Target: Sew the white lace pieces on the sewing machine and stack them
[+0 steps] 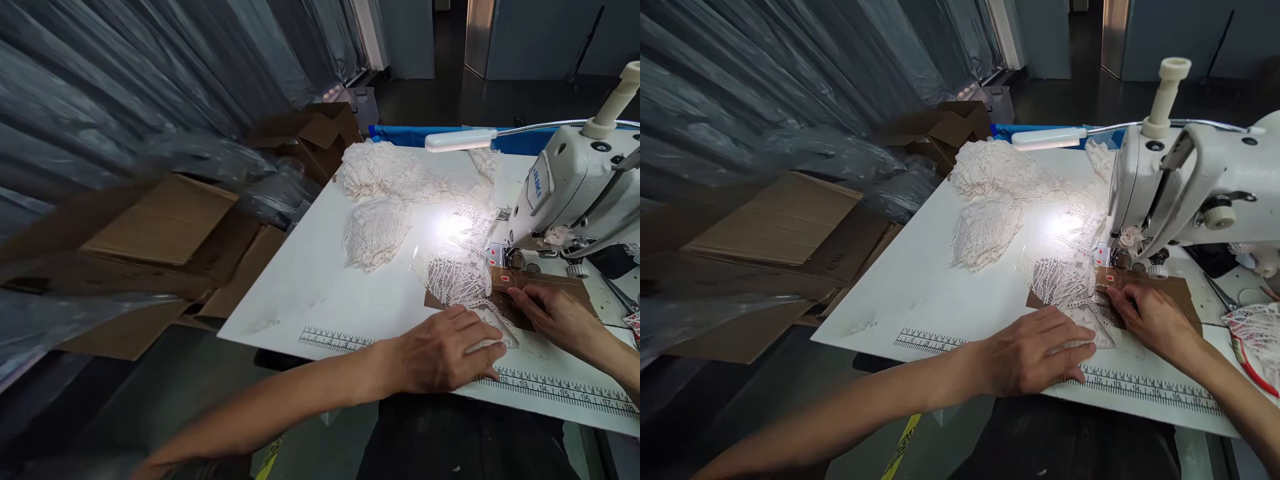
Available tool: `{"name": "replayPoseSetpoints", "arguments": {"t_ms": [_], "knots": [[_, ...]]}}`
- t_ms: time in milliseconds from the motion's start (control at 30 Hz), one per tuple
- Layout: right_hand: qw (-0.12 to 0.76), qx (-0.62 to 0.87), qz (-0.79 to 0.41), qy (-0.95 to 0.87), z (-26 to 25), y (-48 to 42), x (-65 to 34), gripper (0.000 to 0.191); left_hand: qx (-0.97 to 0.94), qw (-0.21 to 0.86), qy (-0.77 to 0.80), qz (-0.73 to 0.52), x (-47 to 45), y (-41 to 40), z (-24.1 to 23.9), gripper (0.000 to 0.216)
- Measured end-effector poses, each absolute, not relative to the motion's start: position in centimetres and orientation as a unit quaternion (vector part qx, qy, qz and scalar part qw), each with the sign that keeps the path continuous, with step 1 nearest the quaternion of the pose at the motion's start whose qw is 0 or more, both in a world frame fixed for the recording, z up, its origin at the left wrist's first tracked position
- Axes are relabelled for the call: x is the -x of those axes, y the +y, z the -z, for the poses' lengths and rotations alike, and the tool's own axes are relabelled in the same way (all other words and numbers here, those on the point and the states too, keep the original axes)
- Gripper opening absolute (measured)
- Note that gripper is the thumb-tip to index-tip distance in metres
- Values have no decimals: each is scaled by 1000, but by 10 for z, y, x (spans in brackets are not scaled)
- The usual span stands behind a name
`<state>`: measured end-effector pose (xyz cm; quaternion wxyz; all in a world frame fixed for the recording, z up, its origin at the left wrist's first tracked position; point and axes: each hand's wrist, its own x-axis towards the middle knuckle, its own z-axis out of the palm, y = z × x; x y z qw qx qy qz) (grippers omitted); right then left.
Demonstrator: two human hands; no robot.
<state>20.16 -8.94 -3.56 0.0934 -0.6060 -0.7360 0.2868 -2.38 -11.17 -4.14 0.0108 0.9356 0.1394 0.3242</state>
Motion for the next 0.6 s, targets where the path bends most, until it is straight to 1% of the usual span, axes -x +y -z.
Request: {"name": "replayPoseSetpoints", "arguments": {"t_ms": [100,267,500,600], "knots": [[56,602,-288,-743,31,-88,-199,74,-934,10,168,-317,28,-107,44,29],[28,588,-311,-746,24,-88,-194,75,-949,58,158,-268,31,-109,52,33],[25,590,-350,-727,24,-86,-189,80,-950,91,149,-259,30,-110,53,31],[45,580,-353,-732,26,-85,-186,79,-948,97,150,-264,30,-109,55,29]]}}
